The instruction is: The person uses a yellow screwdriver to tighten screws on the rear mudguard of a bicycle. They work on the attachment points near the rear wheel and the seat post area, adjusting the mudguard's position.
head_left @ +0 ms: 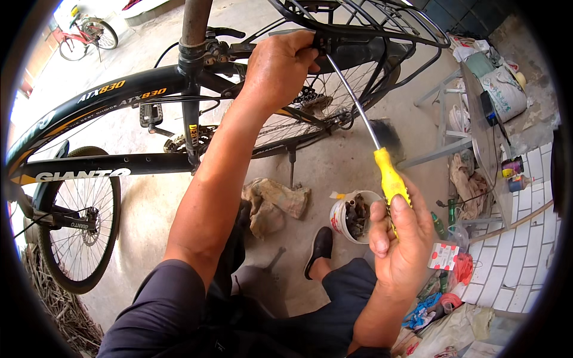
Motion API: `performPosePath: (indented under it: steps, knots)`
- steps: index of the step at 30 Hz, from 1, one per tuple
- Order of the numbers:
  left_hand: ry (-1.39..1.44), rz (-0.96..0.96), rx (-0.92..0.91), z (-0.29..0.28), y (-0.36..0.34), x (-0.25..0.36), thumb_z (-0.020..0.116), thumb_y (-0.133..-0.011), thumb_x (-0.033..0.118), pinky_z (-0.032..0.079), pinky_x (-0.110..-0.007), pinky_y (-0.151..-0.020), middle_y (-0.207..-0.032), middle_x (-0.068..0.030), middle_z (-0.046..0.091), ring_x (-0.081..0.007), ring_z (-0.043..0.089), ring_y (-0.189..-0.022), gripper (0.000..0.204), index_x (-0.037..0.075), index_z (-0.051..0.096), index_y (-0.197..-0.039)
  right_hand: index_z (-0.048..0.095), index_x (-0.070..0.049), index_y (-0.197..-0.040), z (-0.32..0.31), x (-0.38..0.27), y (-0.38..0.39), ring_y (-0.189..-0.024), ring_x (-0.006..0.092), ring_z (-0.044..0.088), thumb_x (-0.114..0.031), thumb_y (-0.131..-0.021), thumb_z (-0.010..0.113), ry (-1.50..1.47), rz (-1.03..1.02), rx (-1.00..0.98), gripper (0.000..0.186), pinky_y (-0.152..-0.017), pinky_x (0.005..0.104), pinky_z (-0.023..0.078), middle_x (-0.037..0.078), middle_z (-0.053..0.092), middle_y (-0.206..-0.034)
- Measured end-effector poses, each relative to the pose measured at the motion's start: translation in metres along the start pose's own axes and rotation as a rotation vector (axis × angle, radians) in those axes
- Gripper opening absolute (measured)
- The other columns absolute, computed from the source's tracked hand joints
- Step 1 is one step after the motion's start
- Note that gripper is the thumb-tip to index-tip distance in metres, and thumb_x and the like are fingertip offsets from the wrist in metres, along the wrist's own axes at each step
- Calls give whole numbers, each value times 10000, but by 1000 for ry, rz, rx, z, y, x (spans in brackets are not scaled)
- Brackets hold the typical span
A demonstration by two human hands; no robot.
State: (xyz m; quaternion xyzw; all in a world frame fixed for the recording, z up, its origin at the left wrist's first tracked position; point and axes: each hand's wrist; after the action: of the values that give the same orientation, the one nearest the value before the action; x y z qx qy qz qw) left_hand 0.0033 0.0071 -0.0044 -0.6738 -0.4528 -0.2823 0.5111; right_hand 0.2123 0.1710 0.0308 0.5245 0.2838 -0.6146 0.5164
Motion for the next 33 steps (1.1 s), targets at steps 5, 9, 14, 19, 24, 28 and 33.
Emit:
performPosePath:
  steps: [5,9,14,19,24,28,33]
  knots:
    - [17,4,2,2,-1,-3,547,-902,37,429,-238,-629,-741,-39,666,-56,567,-684,213,32,675,-1071,533,22,-1235,-2,6,-1,-422,60,417,-113,-923,556,118,-76,33,341,-360,167,305,128,619,-755]
    - [1,10,-1,1,-1,-3,548,-900,33,432,-243,-626,-743,-44,664,-59,570,-683,205,28,676,-1061,537,42,-1225,6,6,1,-432,47,411,-99,-911,569,280,-160,92,346,-374,163,295,121,615,-739]
    - [-28,20,1,0,-1,-2,548,-900,33,429,-242,-618,-742,-45,665,-59,566,-673,200,29,677,-1052,533,49,-1227,8,10,2,-442,41,406,-87,-907,570,344,-208,116,350,-382,163,285,120,608,-738]
    - [-11,14,-7,1,-2,-2,544,-900,32,432,-240,-620,-743,-44,664,-64,590,-688,199,21,673,-1051,535,45,-1228,-4,4,-4,-444,43,406,-96,-909,571,120,-79,49,350,-385,161,286,121,605,-752]
    - [-24,18,-2,1,-1,-2,543,-900,23,454,-248,-637,-763,-48,664,-85,630,-723,214,21,671,-1071,556,29,-1209,3,4,1,-506,35,437,-97,-904,584,491,-241,102,331,-410,163,304,88,596,-770]
    - [-26,31,5,2,-1,-4,544,-900,15,467,-254,-648,-779,-52,666,-95,641,-737,227,23,670,-1088,574,32,-1183,-2,8,1,-757,95,559,-47,-853,638,642,-345,129,346,-660,240,441,90,640,-922]
    - [-27,36,4,1,-2,-5,547,-896,15,465,-249,-645,-779,-52,666,-92,638,-731,228,19,668,-1089,586,18,-1172,8,9,4,-860,172,624,-37,-799,710,746,-410,209,397,-757,292,495,117,644,-991]
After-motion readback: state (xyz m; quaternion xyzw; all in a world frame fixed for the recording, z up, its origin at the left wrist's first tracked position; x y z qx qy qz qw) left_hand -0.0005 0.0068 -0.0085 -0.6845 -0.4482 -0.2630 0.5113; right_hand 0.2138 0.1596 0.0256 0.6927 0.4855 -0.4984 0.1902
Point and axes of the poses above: each hand's wrist, its own y-axis away from the middle knuckle, its own z-axis out of the palm, x = y × z
